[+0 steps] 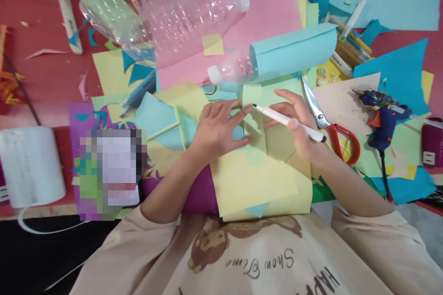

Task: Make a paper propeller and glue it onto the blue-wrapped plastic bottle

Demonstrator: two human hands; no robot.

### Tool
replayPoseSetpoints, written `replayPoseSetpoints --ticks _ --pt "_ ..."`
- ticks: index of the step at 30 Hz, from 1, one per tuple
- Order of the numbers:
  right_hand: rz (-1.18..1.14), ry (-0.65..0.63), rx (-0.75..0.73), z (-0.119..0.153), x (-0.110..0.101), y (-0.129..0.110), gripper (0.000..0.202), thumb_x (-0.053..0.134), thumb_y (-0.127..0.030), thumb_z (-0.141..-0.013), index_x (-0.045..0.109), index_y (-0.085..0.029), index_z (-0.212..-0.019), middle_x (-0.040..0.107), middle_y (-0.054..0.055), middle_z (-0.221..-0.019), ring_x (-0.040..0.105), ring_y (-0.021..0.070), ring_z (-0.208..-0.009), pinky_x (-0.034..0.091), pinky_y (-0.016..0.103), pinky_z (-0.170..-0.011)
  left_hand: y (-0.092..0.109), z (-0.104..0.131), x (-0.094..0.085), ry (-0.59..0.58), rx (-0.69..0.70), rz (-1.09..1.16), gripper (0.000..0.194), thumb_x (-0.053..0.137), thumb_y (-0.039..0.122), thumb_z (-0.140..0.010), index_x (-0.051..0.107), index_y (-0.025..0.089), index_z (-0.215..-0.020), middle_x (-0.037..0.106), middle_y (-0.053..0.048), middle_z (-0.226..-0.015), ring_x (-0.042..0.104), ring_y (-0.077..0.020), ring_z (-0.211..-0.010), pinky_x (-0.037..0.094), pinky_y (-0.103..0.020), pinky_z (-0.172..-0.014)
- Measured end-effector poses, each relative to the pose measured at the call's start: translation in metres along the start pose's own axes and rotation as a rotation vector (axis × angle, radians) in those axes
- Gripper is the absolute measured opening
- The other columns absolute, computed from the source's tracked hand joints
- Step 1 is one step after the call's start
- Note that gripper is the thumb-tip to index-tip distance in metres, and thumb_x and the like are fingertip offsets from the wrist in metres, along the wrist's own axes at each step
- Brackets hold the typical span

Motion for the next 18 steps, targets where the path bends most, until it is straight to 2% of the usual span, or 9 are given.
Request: replayPoseSetpoints --ticks 5,8,10,14,18 --pt "-0.046 -0.042 0.049 -0.004 0.002 0.009 0.060 0.037 -0.063 -0.092 0.034 -0.029 -0.141 0.061 0.008 -0.115 0.069 0.0207 -0.092 0.054 0.035 -0.084 -0.001 0.000 0.002 0.025 -0.002 0.002 0.071 0.070 0.055 -0.073 0.051 0.026 -0.135 0.058 -0.013 -0.124 0.052 -0.0335 -0.114 0.034 -0.048 -0.099" --pt "-0.080 -0.022 0.078 -0.006 0.001 0.009 0.059 0.041 -0.064 -0.090 0.040 -0.029 -0.137 0.062 0.007 -0.112 0.070 0.0194 -0.085 0.054 0.036 -0.084 -0.001 0.000 0.003 0.037 -0.008 -0.003 0.071 0.069 0.058 -0.073 0.053 0.025 -0.133 0.059 -0.013 -0.124 0.052 -0.0333 -0.113 0.034 -0.048 -0.098" --pt "-0.108 0.045 0.053 -0.007 -0.002 0.005 0.055 0.044 -0.065 -0.089 0.047 -0.028 -0.129 0.063 0.005 -0.105 0.069 0.0189 -0.080 0.054 0.037 -0.081 -0.001 0.000 0.004 0.043 -0.005 -0.012 0.071 0.069 0.058 -0.073 0.053 0.024 -0.133 0.060 -0.013 -0.124 0.053 -0.0330 -0.113 0.034 -0.047 -0.098" --pt "-0.205 0.231 -0.028 -0.010 -0.017 -0.004 0.028 0.054 -0.046 -0.090 0.061 -0.025 -0.106 0.062 0.001 -0.082 0.062 0.0155 -0.065 0.052 0.034 -0.067 0.003 -0.002 0.004 0.029 -0.025 -0.028 0.071 0.070 0.057 -0.073 0.052 0.025 -0.134 0.060 -0.013 -0.124 0.052 -0.0327 -0.113 0.034 -0.047 -0.098" --pt "-0.168 0.261 0.069 -0.013 -0.026 -0.003 0.011 0.061 -0.030 -0.087 0.066 -0.021 -0.092 0.066 0.001 -0.079 0.062 0.0143 -0.066 0.051 0.030 -0.063 0.010 -0.008 0.001 -0.048 -0.074 -0.059 0.073 0.071 0.054 -0.073 0.051 0.023 -0.136 0.057 -0.014 -0.127 0.049 -0.0344 -0.115 0.034 -0.049 -0.098"
Point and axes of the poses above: each hand's wrist, its own z-axis away from the middle knuckle, its own x-axis out of the palm, y = z × x, the point moved 3 cm from there along -z, towards the middle knuckle
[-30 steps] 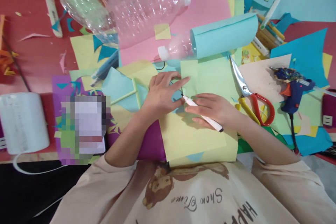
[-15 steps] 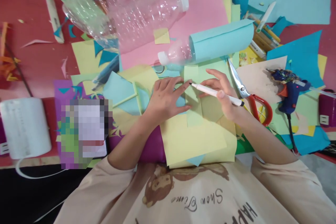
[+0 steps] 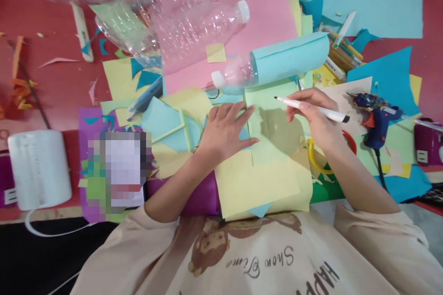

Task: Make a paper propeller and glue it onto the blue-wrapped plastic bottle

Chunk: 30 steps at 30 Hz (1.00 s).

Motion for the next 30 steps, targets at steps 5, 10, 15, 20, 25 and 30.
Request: replayPoseSetpoints --ticks 5,10,15,20,25,30 --pt "0.012 -0.040 0.150 -0.002 0.005 0.013 0.003 0.062 -0.023 -0.085 0.063 -0.021 -0.083 0.065 -0.002 -0.067 0.057 0.0099 -0.056 0.046 0.025 -0.056 0.004 -0.006 -0.005 -0.085 -0.022 -0.024 0.074 0.069 0.051 -0.076 0.048 0.020 -0.139 0.055 -0.015 -0.128 0.048 -0.0333 -0.117 0.035 -0.047 -0.099" --pt "0.047 -0.080 0.164 0.000 0.010 0.014 0.010 0.065 -0.026 -0.084 0.059 -0.020 -0.079 0.065 -0.003 -0.067 0.056 0.0082 -0.054 0.044 0.023 -0.053 0.000 -0.003 0.000 -0.045 -0.020 -0.021 0.072 0.068 0.056 -0.075 0.051 0.023 -0.137 0.057 -0.013 -0.128 0.048 -0.0323 -0.116 0.034 -0.046 -0.099" --pt "0.047 -0.178 0.203 0.005 0.017 0.011 0.013 0.065 -0.031 -0.085 0.060 -0.019 -0.083 0.067 0.000 -0.074 0.061 0.0108 -0.061 0.047 0.026 -0.058 -0.003 0.001 0.004 0.005 0.000 -0.009 0.070 0.065 0.059 -0.076 0.053 0.023 -0.135 0.058 -0.012 -0.129 0.049 -0.0318 -0.116 0.034 -0.045 -0.099" --pt "0.175 -0.190 0.182 0.008 0.020 0.012 0.017 0.062 -0.033 -0.087 0.058 -0.018 -0.080 0.061 -0.001 -0.068 0.052 0.0088 -0.055 0.039 0.023 -0.051 -0.002 0.001 0.003 0.033 0.024 -0.028 0.071 0.065 0.061 -0.076 0.053 0.022 -0.134 0.060 -0.012 -0.126 0.051 -0.0315 -0.114 0.035 -0.044 -0.098" --pt "0.217 -0.223 0.145 0.010 0.019 0.015 0.019 0.060 -0.033 -0.089 0.055 -0.018 -0.078 0.059 -0.001 -0.069 0.051 0.0094 -0.059 0.037 0.023 -0.052 -0.002 0.002 0.003 0.046 0.038 -0.039 0.070 0.063 0.061 -0.078 0.053 0.021 -0.134 0.060 -0.012 -0.126 0.052 -0.0308 -0.113 0.034 -0.044 -0.098" --pt "0.236 -0.238 0.141 0.011 0.020 0.011 0.018 0.059 -0.032 -0.089 0.055 -0.018 -0.078 0.057 -0.002 -0.068 0.049 0.0091 -0.059 0.036 0.022 -0.052 -0.002 0.002 0.003 0.041 0.036 -0.048 0.070 0.062 0.062 -0.078 0.053 0.022 -0.134 0.060 -0.012 -0.127 0.052 -0.0303 -0.112 0.035 -0.044 -0.097"
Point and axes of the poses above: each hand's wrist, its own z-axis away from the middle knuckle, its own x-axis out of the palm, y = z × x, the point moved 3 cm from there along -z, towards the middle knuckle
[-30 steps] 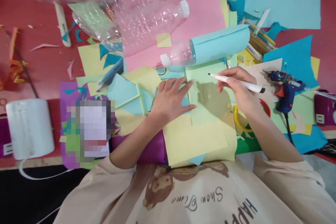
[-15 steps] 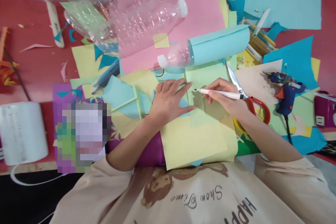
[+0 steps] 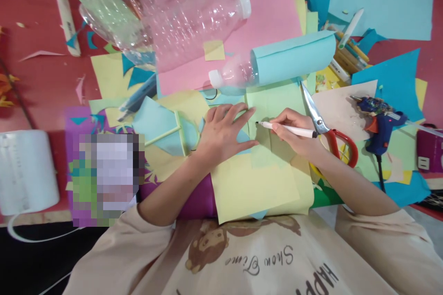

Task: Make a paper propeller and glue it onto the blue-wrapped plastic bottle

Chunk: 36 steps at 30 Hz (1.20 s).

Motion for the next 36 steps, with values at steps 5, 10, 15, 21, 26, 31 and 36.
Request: replayPoseSetpoints --ticks 5,10,15,21,26,31,36 --pt "0.018 -0.004 -0.014 0.0000 -0.0003 -0.0027 0.016 0.058 -0.030 -0.089 0.055 -0.019 -0.078 0.055 -0.003 -0.066 0.047 0.0088 -0.057 0.034 0.022 -0.050 -0.0003 -0.0002 0.0002 -0.005 -0.005 -0.001 0.071 0.062 0.063 -0.078 0.053 0.022 -0.135 0.060 -0.012 -0.126 0.052 -0.0306 -0.112 0.035 -0.045 -0.098" --pt "0.043 -0.027 -0.020 -0.0001 0.0004 -0.0031 0.016 0.057 -0.031 -0.090 0.055 -0.019 -0.079 0.057 -0.001 -0.068 0.047 0.0098 -0.058 0.035 0.024 -0.052 -0.0005 0.0000 0.0002 -0.028 -0.023 0.028 0.071 0.062 0.062 -0.077 0.052 0.023 -0.136 0.058 -0.012 -0.128 0.051 -0.0315 -0.114 0.035 -0.046 -0.099" --pt "0.094 -0.049 -0.026 -0.0001 0.0020 -0.0034 0.018 0.057 -0.034 -0.090 0.057 -0.018 -0.081 0.059 0.000 -0.070 0.050 0.0109 -0.061 0.035 0.024 -0.053 0.0000 -0.0010 -0.0005 -0.058 -0.040 0.039 0.068 0.065 0.056 -0.078 0.051 0.023 -0.136 0.057 -0.012 -0.129 0.049 -0.0318 -0.116 0.034 -0.047 -0.100" --pt "0.113 -0.066 -0.044 -0.0009 0.0028 -0.0055 0.017 0.058 -0.031 -0.089 0.058 -0.017 -0.080 0.050 -0.004 -0.061 0.038 0.0078 -0.053 0.029 0.023 -0.048 0.0005 -0.0017 -0.0018 -0.065 -0.043 0.042 0.066 0.067 0.051 -0.078 0.052 0.023 -0.136 0.057 -0.012 -0.130 0.050 -0.0321 -0.116 0.035 -0.046 -0.100" --pt "0.135 -0.095 -0.071 -0.0009 0.0031 -0.0084 0.012 0.059 -0.027 -0.087 0.060 -0.017 -0.080 0.054 -0.004 -0.063 0.038 0.0073 -0.053 0.027 0.023 -0.048 0.0002 -0.0014 -0.0022 -0.069 -0.043 0.063 0.067 0.068 0.050 -0.077 0.051 0.024 -0.136 0.057 -0.012 -0.130 0.049 -0.0325 -0.117 0.035 -0.047 -0.100" --pt "0.142 -0.120 -0.056 -0.0008 0.0026 -0.0063 0.011 0.059 -0.026 -0.086 0.061 -0.017 -0.079 0.057 -0.003 -0.065 0.040 0.0074 -0.053 0.028 0.023 -0.049 0.0000 -0.0011 -0.0026 -0.073 -0.043 0.062 0.067 0.067 0.050 -0.078 0.050 0.024 -0.137 0.056 -0.012 -0.131 0.049 -0.0327 -0.118 0.034 -0.048 -0.101" --pt "0.124 -0.135 -0.050 -0.0010 0.0019 -0.0039 0.015 0.060 -0.029 -0.087 0.062 -0.018 -0.077 0.059 -0.003 -0.066 0.042 0.0077 -0.054 0.030 0.023 -0.050 0.0004 -0.0010 -0.0027 -0.078 -0.038 0.057 0.066 0.066 0.050 -0.079 0.049 0.023 -0.137 0.056 -0.013 -0.131 0.049 -0.0324 -0.118 0.034 -0.047 -0.100"
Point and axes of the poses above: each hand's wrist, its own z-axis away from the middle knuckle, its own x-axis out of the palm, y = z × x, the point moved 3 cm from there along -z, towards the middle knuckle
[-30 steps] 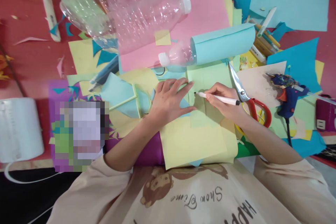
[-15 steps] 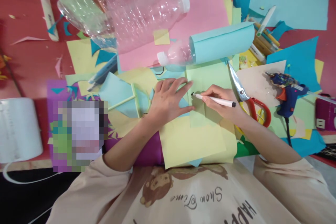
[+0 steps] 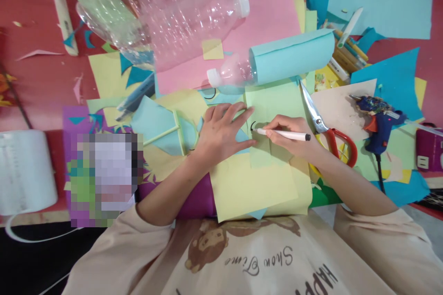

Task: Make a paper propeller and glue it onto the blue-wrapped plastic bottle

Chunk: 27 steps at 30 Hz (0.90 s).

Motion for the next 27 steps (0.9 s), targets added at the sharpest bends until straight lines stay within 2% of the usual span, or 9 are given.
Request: replayPoseSetpoints --ticks 17,23,25,27 --pt "-0.043 0.002 0.019 -0.0003 -0.0011 -0.0004 0.018 0.060 -0.029 -0.085 0.058 -0.019 -0.070 0.055 -0.004 -0.061 0.039 0.0081 -0.052 0.028 0.025 -0.049 -0.0007 -0.0006 0.0014 0.013 -0.005 -0.009 0.066 0.066 0.052 -0.078 0.051 0.024 -0.136 0.057 -0.012 -0.129 0.050 -0.0324 -0.116 0.035 -0.047 -0.100" --pt "-0.053 0.014 0.026 -0.0002 -0.0016 0.0004 0.016 0.059 -0.022 -0.082 0.056 -0.019 -0.067 0.052 -0.005 -0.058 0.039 0.0076 -0.051 0.029 0.024 -0.048 -0.0002 -0.0005 0.0008 0.016 0.008 -0.025 0.067 0.067 0.053 -0.078 0.051 0.022 -0.136 0.057 -0.013 -0.129 0.050 -0.0323 -0.116 0.035 -0.047 -0.099" --pt "-0.081 0.060 0.050 -0.0001 -0.0037 0.0007 0.017 0.058 -0.018 -0.081 0.054 -0.019 -0.065 0.052 -0.004 -0.057 0.042 0.0082 -0.052 0.031 0.024 -0.049 0.0000 -0.0007 0.0008 0.018 0.011 -0.022 0.068 0.066 0.053 -0.078 0.051 0.022 -0.137 0.057 -0.014 -0.129 0.050 -0.0325 -0.116 0.036 -0.047 -0.099" --pt "-0.102 0.160 0.071 0.0003 -0.0077 0.0012 0.018 0.055 -0.017 -0.081 0.053 -0.019 -0.064 0.053 -0.003 -0.057 0.044 0.0090 -0.052 0.032 0.024 -0.048 -0.0003 -0.0009 0.0013 0.020 0.008 -0.009 0.070 0.066 0.056 -0.078 0.050 0.023 -0.137 0.057 -0.014 -0.129 0.049 -0.0329 -0.115 0.035 -0.047 -0.098"
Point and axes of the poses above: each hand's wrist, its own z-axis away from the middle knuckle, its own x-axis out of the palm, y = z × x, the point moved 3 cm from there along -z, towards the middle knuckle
